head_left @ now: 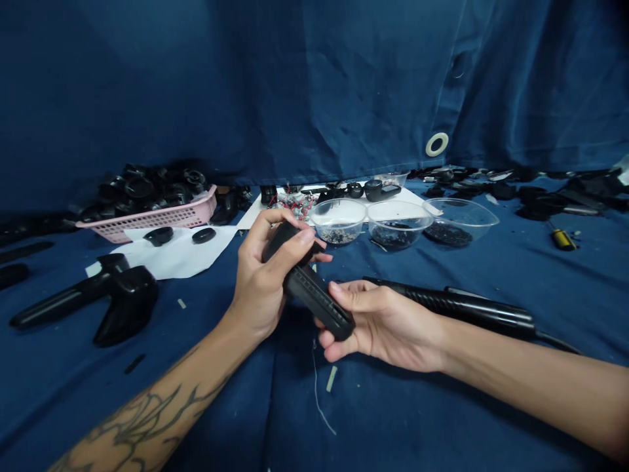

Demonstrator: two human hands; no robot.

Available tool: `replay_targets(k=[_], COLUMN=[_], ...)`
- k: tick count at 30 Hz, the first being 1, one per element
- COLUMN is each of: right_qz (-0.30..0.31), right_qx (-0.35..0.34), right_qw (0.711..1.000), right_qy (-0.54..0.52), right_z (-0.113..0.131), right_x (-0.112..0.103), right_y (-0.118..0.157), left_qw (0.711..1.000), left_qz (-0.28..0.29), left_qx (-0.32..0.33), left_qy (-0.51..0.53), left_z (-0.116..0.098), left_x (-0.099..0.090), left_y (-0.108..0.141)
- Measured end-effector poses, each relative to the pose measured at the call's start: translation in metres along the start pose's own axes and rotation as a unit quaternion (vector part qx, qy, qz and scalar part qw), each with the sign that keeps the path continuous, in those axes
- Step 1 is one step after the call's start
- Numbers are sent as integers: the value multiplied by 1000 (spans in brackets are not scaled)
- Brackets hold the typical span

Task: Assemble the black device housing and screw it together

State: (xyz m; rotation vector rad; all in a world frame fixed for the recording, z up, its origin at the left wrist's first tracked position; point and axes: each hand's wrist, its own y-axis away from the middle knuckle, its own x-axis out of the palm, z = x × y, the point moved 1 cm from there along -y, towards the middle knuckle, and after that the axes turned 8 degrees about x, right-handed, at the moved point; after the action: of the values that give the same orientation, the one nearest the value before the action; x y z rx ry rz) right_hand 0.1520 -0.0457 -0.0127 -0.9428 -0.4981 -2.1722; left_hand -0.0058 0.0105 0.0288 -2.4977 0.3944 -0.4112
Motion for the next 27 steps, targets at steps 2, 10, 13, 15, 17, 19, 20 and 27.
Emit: replay_targets(k=[2, 10, 13, 15, 17, 19, 20, 27], right_qz=[4, -213, -308, -344, -364, -368, -366, -331], right_qx=[-3, -159, -256, -286, -300, -305, -305, -302], right_qw=[1000, 926, 825, 768, 724, 689, 676, 651], right_qy=[7, 269, 399, 458, 503, 544, 562, 612], right_z=[0, 0, 7, 11, 13, 12, 11, 4], right_x=[0, -5, -9, -11, -11, -11, -10, -5], right_y=[0, -4, -2, 1, 4, 6, 6, 6], left_qw=[1000, 999, 993, 974, 957, 955, 954, 920], left_qz=[6, 26, 44, 65, 69, 59, 52, -31], left_qx=[-6, -13, 19, 58, 78, 79, 82, 171], left_qy=[9, -20, -111, -211, -272, -281, -282, -352], left_z=[0, 2, 1, 0, 0, 0, 0, -5], left_x=[0, -10, -15, -18, -19, -19, -18, -18], left_y=[0, -6, -10, -12, -13, -12, -12, -4])
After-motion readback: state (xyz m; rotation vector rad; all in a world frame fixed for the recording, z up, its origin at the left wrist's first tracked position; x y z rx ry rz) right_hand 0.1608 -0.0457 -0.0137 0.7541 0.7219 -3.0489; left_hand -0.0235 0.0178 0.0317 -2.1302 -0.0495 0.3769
